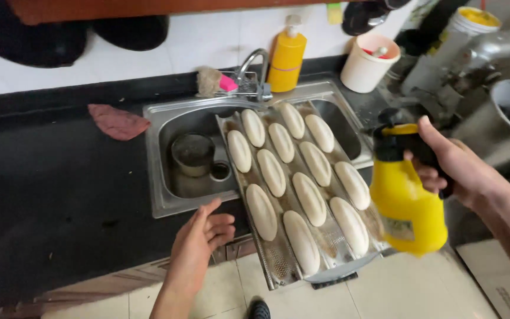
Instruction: The person is taking trays of shaped bread dough from a rack, moving them to a sink area, and spraying them with water using a spray bottle.
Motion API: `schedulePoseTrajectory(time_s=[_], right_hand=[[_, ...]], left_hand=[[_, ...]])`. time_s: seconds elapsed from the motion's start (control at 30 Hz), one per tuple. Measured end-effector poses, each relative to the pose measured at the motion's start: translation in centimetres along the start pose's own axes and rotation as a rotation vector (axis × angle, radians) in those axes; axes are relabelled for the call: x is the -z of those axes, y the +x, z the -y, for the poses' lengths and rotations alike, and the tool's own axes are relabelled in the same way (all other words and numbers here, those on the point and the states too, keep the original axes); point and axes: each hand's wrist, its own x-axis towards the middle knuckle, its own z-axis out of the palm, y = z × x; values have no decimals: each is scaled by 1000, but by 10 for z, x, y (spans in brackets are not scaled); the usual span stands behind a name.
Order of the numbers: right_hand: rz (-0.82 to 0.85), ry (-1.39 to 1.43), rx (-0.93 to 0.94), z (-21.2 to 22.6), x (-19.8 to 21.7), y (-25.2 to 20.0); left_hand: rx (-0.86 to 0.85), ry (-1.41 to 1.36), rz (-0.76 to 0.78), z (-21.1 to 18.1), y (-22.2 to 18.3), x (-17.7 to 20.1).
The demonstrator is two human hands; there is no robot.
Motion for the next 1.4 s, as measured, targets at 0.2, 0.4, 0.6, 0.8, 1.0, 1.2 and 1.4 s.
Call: schedulePoseTrajectory(time_s=[0.2, 0.4, 0.6, 0.8, 1.0, 1.2, 1.4], right_hand=[[-81, -80, 1, 32, -13, 88], [94, 64, -115, 37, -61, 111], [296, 167, -142, 4, -83, 70], [406, 367, -157, -63, -1, 36], [-168, 228, -120, -92, 32, 21], [-4, 238, -131, -70, -49, -42], [132, 423, -198, -96, -87, -96]], left_hand=[[-77, -10, -172, 11, -23, 40], [-45, -62, -279, 11, -55, 69], [-37, -15, -313, 10, -62, 84], [-22, 22, -256, 5, -62, 97], [-18, 45, -218, 1, -77, 118], [17, 54, -216, 9, -83, 148], [44, 135, -143, 14, -78, 153]])
